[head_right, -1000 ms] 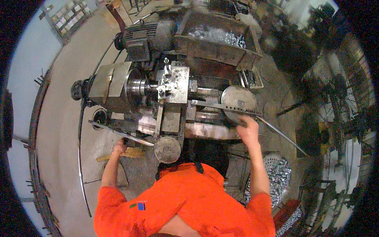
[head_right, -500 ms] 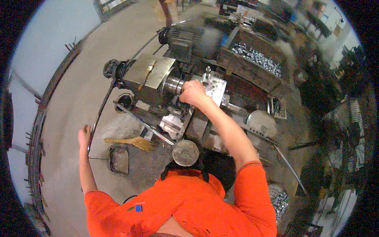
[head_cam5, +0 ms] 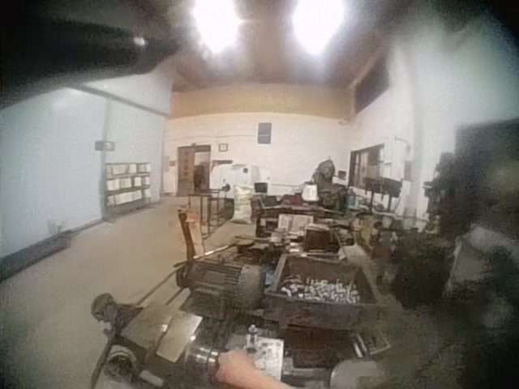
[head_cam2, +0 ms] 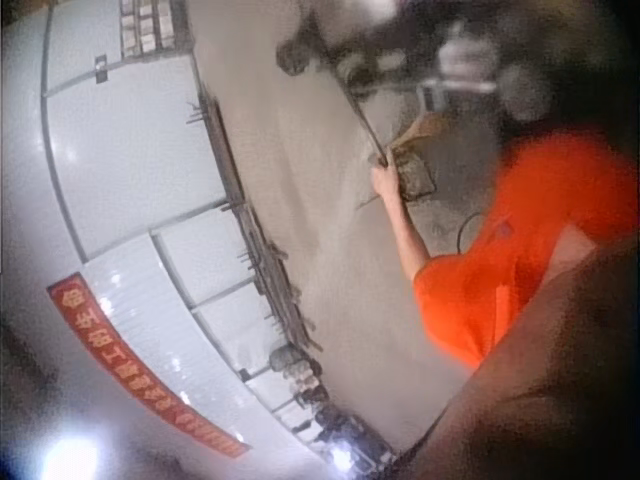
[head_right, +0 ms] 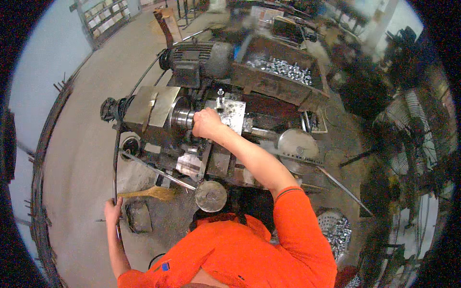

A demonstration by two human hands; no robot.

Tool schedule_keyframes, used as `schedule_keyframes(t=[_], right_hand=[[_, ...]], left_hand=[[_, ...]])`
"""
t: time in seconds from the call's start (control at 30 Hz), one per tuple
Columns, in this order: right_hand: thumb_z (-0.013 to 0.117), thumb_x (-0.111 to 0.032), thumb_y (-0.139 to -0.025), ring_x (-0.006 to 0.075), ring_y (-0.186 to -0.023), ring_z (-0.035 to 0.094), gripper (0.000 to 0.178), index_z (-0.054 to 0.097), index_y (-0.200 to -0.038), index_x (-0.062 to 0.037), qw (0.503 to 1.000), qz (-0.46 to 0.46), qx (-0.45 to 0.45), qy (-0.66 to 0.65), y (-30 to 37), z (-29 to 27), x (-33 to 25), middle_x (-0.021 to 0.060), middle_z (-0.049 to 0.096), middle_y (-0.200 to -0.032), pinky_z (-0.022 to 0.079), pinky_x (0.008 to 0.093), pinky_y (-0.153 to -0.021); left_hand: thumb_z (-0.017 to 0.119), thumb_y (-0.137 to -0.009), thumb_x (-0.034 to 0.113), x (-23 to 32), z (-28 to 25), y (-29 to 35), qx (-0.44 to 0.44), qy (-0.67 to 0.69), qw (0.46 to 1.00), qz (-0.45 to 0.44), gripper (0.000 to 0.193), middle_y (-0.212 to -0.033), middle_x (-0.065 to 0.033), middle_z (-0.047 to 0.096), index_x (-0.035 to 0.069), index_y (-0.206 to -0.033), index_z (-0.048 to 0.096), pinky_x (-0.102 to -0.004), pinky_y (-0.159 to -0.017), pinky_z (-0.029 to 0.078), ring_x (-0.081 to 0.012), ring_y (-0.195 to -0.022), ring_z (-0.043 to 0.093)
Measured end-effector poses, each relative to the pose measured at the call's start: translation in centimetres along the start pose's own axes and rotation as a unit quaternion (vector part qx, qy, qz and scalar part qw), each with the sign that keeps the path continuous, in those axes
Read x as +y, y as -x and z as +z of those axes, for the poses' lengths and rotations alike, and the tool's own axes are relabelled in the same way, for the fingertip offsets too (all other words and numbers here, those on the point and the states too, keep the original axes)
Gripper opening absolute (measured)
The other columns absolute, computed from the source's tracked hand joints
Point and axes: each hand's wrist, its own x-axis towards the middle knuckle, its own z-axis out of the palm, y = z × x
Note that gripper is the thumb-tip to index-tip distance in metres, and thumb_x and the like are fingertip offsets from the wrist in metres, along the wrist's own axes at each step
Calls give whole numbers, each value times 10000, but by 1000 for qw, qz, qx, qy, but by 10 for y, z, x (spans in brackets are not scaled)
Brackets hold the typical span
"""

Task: The person operates a metal turning machine in a workshop. They repeatedly insert small metal pieces into the machine, engage the mechanism with a lever, and remove the processed parts, placing them into a collection tray.

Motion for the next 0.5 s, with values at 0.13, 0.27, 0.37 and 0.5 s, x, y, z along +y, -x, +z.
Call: schedule_keyframes(t=[0.13,0.27,0.37,0.5], right_hand=[[608,-285,-565,310,-718,635,274,667,-669,-38,992,117,42,9,14,-55,40,179,636,-722,518,382,-670],[612,-202,-581,367,-1072,488,448,643,-1025,-148,971,119,206,-24,25,-90,114,220,500,-1164,415,418,-911],[638,-134,-558,406,-1154,402,625,563,-1176,-190,958,89,270,-28,45,-92,122,203,329,-1349,368,422,-975],[654,-156,-524,376,-1146,443,540,624,-1063,-129,947,60,241,-202,115,-57,125,208,413,-1301,379,408,-965]], left_hand=[[653,-749,304,30,-17,-23,-79,81,988,107,387,-627,-182,582,-73,-777,573,-390,-597,473,-278,-575,595],[613,-776,143,63,-18,-35,-111,200,965,127,182,-612,-98,591,-34,-801,581,-318,-518,467,-185,-533,585],[615,-776,141,43,0,-56,-151,295,935,126,197,-598,-93,575,-35,-855,574,-297,-514,462,-193,-525,577],[631,-779,180,33,12,-63,-160,361,914,95,287,-673,-109,583,-40,-945,550,-298,-534,455,-169,-550,556]])
